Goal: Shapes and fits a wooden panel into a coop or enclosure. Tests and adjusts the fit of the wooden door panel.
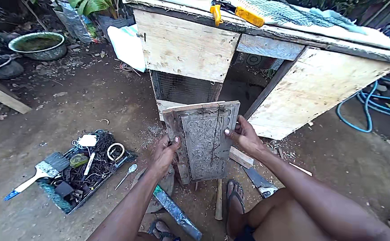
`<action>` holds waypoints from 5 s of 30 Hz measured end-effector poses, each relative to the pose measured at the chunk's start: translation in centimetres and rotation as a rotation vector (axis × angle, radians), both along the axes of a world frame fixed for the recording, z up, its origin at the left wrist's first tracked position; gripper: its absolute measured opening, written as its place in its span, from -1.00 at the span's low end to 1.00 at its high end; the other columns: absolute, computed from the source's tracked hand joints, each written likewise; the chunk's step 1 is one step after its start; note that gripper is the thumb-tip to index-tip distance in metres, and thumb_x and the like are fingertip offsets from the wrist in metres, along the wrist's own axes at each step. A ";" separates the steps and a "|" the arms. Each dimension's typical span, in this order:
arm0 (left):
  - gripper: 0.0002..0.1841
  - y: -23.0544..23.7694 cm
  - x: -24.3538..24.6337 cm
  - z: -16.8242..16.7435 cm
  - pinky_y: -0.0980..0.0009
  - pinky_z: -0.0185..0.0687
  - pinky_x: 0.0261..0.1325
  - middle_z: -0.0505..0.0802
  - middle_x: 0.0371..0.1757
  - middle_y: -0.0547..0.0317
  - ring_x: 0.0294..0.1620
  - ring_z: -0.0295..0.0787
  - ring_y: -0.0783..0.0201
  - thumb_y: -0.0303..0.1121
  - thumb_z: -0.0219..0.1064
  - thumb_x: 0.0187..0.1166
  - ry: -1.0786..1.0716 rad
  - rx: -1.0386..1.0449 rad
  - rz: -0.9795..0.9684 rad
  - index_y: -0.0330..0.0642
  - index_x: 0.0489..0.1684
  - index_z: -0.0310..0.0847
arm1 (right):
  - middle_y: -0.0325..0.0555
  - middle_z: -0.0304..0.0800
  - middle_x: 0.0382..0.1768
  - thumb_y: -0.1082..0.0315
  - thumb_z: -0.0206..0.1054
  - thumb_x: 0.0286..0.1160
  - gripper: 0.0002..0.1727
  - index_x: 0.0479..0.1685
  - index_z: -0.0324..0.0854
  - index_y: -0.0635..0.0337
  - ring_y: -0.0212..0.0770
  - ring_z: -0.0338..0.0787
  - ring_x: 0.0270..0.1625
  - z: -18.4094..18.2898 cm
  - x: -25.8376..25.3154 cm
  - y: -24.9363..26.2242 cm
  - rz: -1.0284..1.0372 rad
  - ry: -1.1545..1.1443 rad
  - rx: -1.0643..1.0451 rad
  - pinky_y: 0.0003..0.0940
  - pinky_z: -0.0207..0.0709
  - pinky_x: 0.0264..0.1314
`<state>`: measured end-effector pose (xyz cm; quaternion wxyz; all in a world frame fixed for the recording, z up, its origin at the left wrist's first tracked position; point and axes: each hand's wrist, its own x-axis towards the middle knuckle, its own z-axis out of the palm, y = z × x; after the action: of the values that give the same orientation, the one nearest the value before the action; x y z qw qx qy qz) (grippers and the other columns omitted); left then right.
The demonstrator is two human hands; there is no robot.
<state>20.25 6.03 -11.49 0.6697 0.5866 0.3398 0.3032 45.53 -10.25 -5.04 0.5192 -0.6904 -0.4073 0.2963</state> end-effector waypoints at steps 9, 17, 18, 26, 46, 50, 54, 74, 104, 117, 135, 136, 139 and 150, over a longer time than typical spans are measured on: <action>-0.82 -0.9 3.8 1.1 0.38 0.78 0.17 0.89 -0.04 0.19 0.00 0.84 0.40 -0.38 0.39 0.58 0.017 0.395 -0.103 -0.21 0.02 0.79 | -0.15 0.70 0.45 -0.03 0.63 0.28 -0.21 0.59 0.52 -0.04 0.02 0.56 0.61 10.2 -1.5 -0.5 0.192 -1.220 -0.127 0.10 0.46 0.62; -0.26 -1.3 6.1 3.6 0.08 0.59 0.57 0.55 0.69 0.32 0.61 0.55 0.29 -0.32 0.58 0.41 0.194 0.691 -0.045 0.19 0.69 0.44 | -0.04 0.87 -0.09 0.42 0.58 0.29 -0.58 0.20 0.74 0.02 0.09 0.88 -0.11 12.4 4.3 1.9 0.157 -1.193 -0.179 0.27 0.71 -0.09; -0.21 -0.7 5.4 3.4 0.02 0.62 0.53 0.48 0.74 0.31 0.60 0.57 0.23 -0.34 0.57 0.39 0.250 0.749 -0.042 0.22 0.73 0.37 | 0.00 0.87 -0.05 0.42 0.57 0.31 -0.57 0.23 0.74 0.04 0.12 0.88 -0.05 13.0 5.4 2.2 0.135 -1.191 -0.170 0.29 0.70 -0.02; -0.50 1.9 -0.5 1.8 -0.03 0.77 0.25 0.41 0.81 0.08 0.39 0.77 -0.05 -0.46 0.38 0.51 0.591 1.171 -0.224 -0.04 0.49 0.63 | 0.20 0.84 0.10 0.48 0.52 0.31 -0.54 0.28 0.72 0.15 0.31 0.82 0.16 14.6 12.1 5.4 -0.036 -1.247 -0.275 0.44 0.58 0.19; -0.44 2.6 -2.9 1.0 0.01 0.85 0.06 0.45 0.80 0.20 0.30 0.85 0.06 -0.41 0.41 0.36 0.628 1.168 -0.274 0.00 0.46 0.68 | 0.12 0.81 0.16 0.47 0.52 0.24 -0.43 0.37 0.68 0.08 0.25 0.75 0.25 9.5 17.5 10.5 -0.196 -1.299 -0.175 0.25 0.54 0.34; -0.46 2.0 -2.9 1.3 0.05 0.85 0.08 0.50 0.76 0.14 0.22 0.88 0.09 -0.36 0.43 0.33 0.586 1.164 -0.314 -0.03 0.42 0.70 | 0.11 0.80 0.20 0.48 0.45 0.36 -0.39 0.52 0.62 0.00 0.24 0.72 0.29 8.0 17.5 9.7 -0.247 -1.447 -0.056 0.15 0.54 0.41; -0.47 1.5 -3.3 2.0 0.09 0.86 0.09 0.49 0.76 0.13 0.17 0.89 0.12 -0.36 0.45 0.33 0.573 1.147 -0.353 -0.03 0.41 0.71 | 0.05 0.79 0.30 0.51 0.28 0.49 -0.41 0.57 0.58 -0.06 0.20 0.70 0.39 6.9 17.1 9.6 -0.333 -1.536 -0.011 0.18 0.44 0.53; -0.49 -0.1 -6.3 3.8 0.15 0.84 0.20 0.44 0.79 0.00 0.18 0.89 0.13 -0.38 0.47 0.45 0.639 1.014 -0.462 -0.10 0.47 0.67 | 0.09 0.73 0.00 0.49 0.16 0.64 -0.78 0.05 0.70 0.14 0.23 0.71 0.14 8.6 14.0 10.7 -0.488 -1.493 -0.116 0.05 0.69 -0.10; -0.49 -2.0 -8.9 4.6 0.17 0.86 0.13 0.53 0.73 0.13 0.11 0.91 0.21 -0.32 0.45 0.44 0.721 1.052 -0.499 -0.01 0.46 0.68 | 0.29 0.75 0.04 0.47 0.28 0.53 -0.80 0.05 0.68 0.29 0.39 0.75 0.16 12.0 15.4 11.2 -0.278 -1.491 -0.310 0.23 0.66 -0.16; -0.45 -2.3 -8.6 4.3 0.11 0.85 0.18 0.53 0.73 0.14 0.13 0.91 0.16 -0.35 0.47 0.44 0.789 1.021 -0.561 0.03 0.51 0.65 | 0.32 0.74 0.01 0.55 0.06 0.65 -0.76 0.04 0.64 0.43 0.38 0.75 0.16 11.2 13.3 11.7 -0.366 -1.515 -0.375 0.11 0.64 -0.22; -0.46 -2.9 -10.8 6.1 0.07 0.84 0.22 0.52 0.73 0.05 0.15 0.90 0.08 -0.36 0.46 0.52 0.805 0.885 -0.603 -0.05 0.56 0.60 | 0.22 0.75 -0.06 0.52 0.16 0.60 -0.84 -0.08 0.65 0.35 0.35 0.75 0.13 11.1 14.8 11.5 -0.377 -1.505 -0.251 0.16 0.65 -0.26; -0.46 -3.1 -11.0 6.1 0.08 0.83 0.22 0.52 0.73 0.05 0.15 0.90 0.08 -0.36 0.46 0.52 0.802 0.882 -0.604 -0.06 0.56 0.60 | 0.23 0.75 -0.06 0.52 0.16 0.61 -0.84 -0.09 0.65 0.35 0.36 0.76 0.12 11.1 14.8 11.3 -0.378 -1.509 -0.254 0.16 0.65 -0.26; -0.45 -3.5 -11.3 6.5 0.05 0.82 0.25 0.53 0.71 -0.06 0.18 0.89 0.01 -0.42 0.47 0.50 0.795 0.855 -0.597 -0.12 0.56 0.61 | 0.25 0.75 -0.04 0.52 0.14 0.62 -0.83 -0.08 0.64 0.35 0.37 0.75 0.14 11.2 14.3 11.4 -0.398 -1.492 -0.287 0.17 0.65 -0.24; -0.48 -3.9 -11.2 7.0 0.04 0.79 0.30 0.52 0.70 -0.19 0.23 0.87 -0.06 -0.41 0.45 0.54 0.805 0.832 -0.649 -0.24 0.53 0.60 | 0.27 0.77 0.00 0.51 0.12 0.62 -0.79 -0.02 0.66 0.37 0.35 0.77 0.16 10.9 13.5 12.2 -0.503 -1.432 -0.347 0.17 0.65 -0.17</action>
<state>9.01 2.11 -4.50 0.2655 0.9363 0.2242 -0.0506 59.07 1.99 5.87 0.0658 -0.8566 -0.4226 -0.2888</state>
